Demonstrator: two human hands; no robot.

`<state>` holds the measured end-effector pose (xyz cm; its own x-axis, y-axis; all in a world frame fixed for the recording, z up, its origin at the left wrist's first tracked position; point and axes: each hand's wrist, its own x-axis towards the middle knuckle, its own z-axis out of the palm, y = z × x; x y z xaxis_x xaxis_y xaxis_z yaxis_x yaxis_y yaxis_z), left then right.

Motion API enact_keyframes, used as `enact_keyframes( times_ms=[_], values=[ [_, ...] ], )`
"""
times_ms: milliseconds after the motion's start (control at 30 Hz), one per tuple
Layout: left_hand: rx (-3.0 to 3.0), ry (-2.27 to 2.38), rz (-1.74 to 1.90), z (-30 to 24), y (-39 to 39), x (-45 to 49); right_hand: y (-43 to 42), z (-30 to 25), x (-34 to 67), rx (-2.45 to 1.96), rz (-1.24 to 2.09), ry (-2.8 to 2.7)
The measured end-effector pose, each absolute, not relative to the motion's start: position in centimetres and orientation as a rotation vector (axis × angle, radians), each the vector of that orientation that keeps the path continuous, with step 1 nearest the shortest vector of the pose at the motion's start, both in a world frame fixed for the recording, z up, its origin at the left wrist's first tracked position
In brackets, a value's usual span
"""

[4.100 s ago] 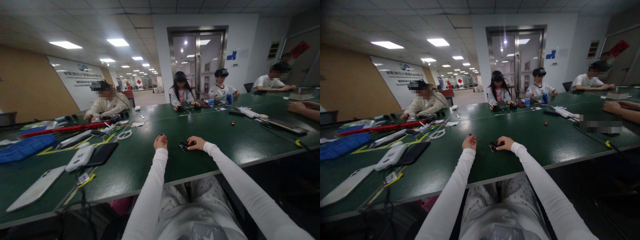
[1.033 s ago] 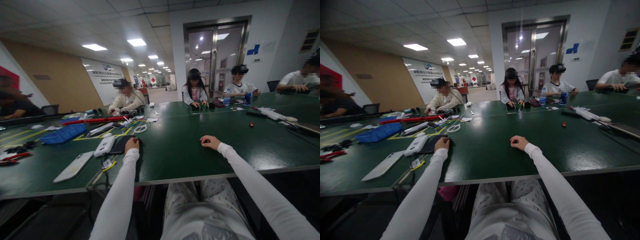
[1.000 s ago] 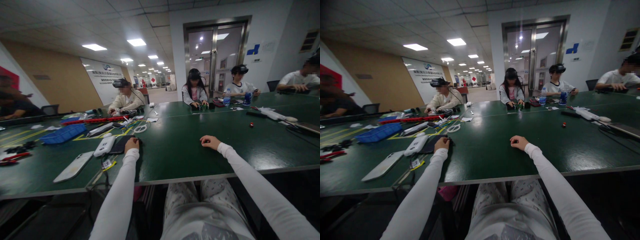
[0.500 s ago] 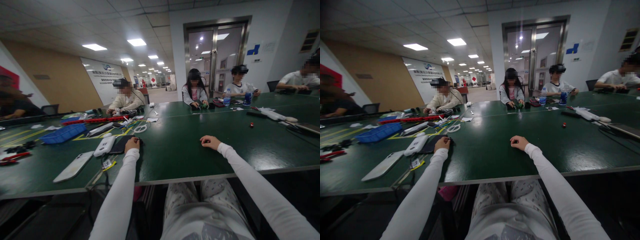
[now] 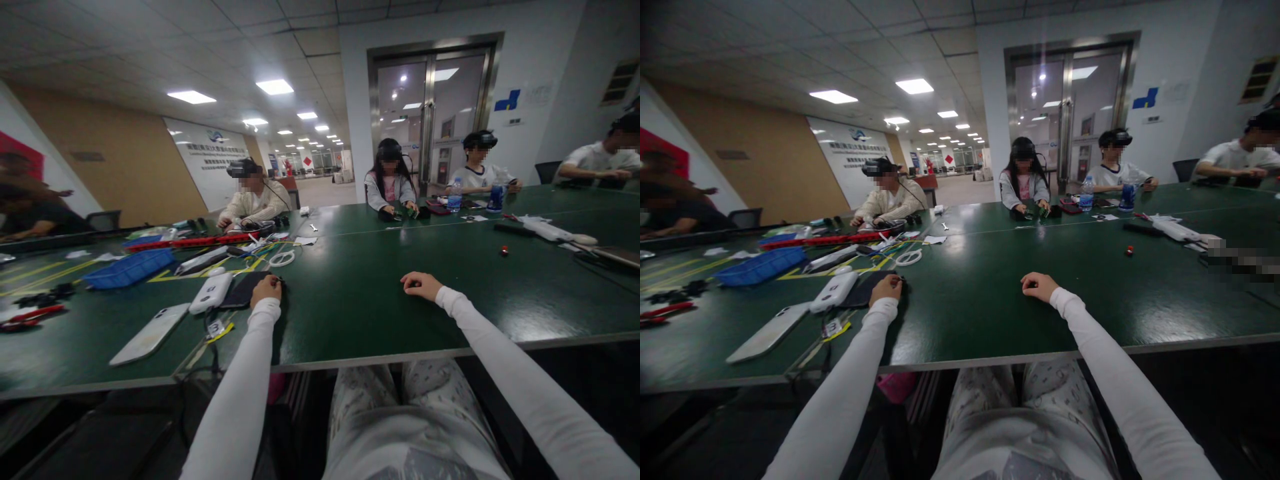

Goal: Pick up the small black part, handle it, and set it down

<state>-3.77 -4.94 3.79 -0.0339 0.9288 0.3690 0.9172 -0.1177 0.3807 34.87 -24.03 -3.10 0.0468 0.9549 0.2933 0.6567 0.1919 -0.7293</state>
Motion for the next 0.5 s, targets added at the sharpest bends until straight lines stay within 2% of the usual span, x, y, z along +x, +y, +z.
enact_keyframes(
  times_ms=[500],
  values=[
    [2.164,2.064,0.854,3.1,-3.8,-4.1,-24.0,-3.2,34.9,-1.551,0.495,-1.683]
  ],
)
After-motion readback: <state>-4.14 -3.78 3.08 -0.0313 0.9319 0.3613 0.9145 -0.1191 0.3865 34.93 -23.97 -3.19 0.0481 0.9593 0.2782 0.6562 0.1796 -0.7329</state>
